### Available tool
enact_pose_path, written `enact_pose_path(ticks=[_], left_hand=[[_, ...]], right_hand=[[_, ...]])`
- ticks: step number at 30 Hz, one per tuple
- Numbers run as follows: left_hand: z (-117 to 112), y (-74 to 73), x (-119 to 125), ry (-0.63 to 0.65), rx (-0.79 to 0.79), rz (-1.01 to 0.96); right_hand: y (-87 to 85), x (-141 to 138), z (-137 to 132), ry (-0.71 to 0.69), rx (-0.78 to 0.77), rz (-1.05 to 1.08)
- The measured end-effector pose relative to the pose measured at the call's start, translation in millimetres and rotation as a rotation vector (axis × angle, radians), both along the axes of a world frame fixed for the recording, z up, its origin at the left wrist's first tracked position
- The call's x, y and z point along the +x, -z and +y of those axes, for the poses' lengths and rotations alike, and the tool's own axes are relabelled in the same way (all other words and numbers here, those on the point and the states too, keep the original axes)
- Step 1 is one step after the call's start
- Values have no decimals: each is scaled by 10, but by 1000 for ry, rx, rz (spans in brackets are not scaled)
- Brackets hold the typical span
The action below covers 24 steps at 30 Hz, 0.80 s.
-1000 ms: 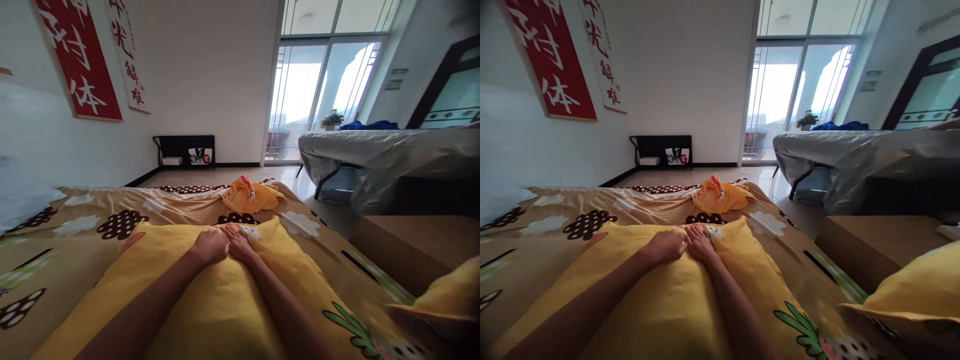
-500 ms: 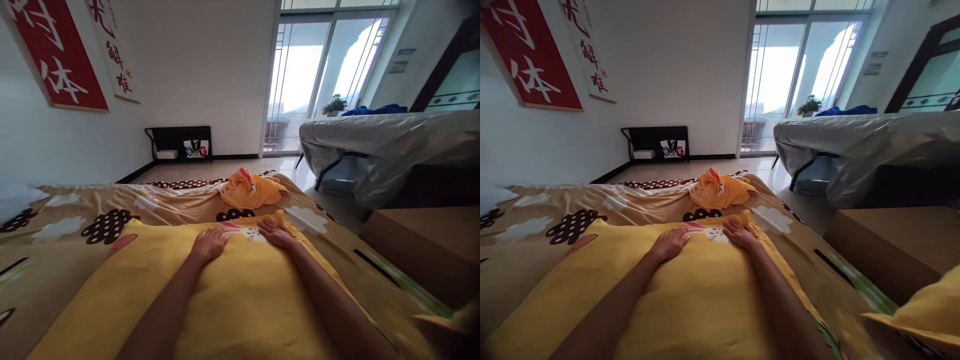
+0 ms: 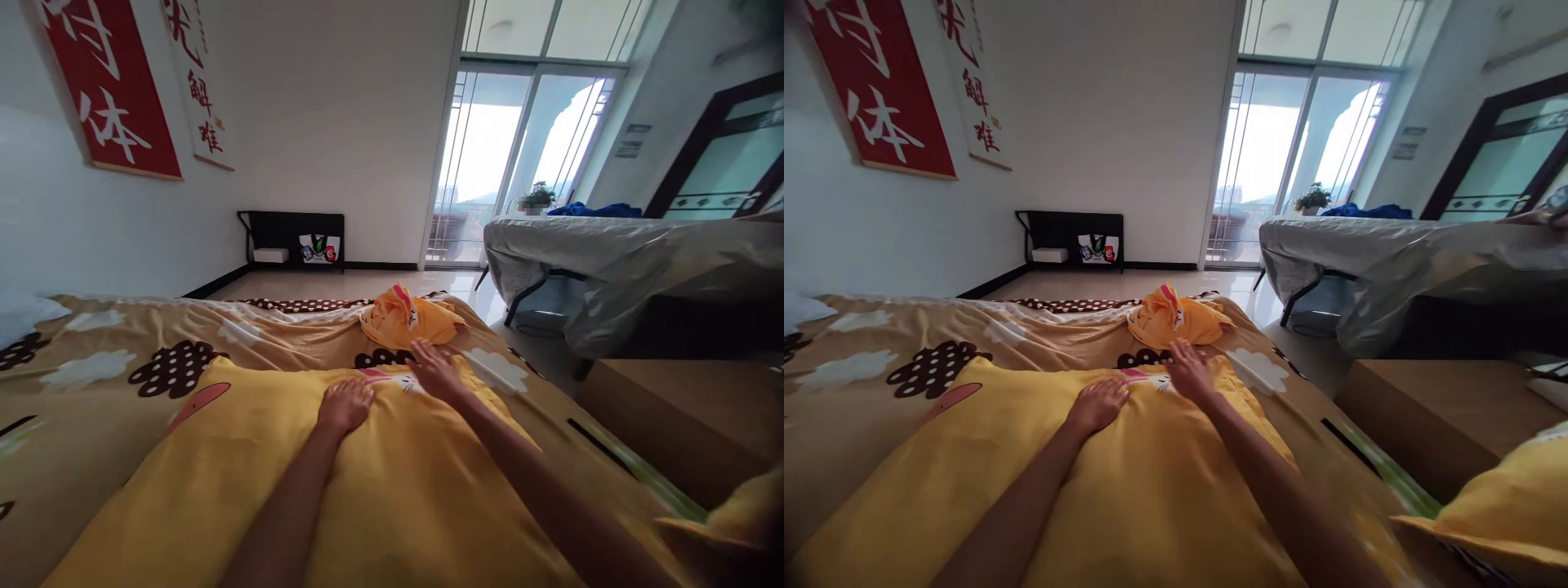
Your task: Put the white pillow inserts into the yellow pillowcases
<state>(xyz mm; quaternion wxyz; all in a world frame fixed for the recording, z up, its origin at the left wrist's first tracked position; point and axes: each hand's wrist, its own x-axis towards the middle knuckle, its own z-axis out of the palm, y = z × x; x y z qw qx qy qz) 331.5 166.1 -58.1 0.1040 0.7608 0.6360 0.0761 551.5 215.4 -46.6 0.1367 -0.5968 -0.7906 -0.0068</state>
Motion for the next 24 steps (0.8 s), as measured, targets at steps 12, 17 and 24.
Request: enact_pose_path(ticks=[12,17,24], left_hand=[[22,-15,-56,2,-27,-9],[12,-36,1,4,-40,-17],[82,-99,-637,-78,-33,46]], right_hand=[[299,-69,-256,-93,-274,34],[385,400,-39,91,-340,-24],[506,625,96,198,-365,-78]])
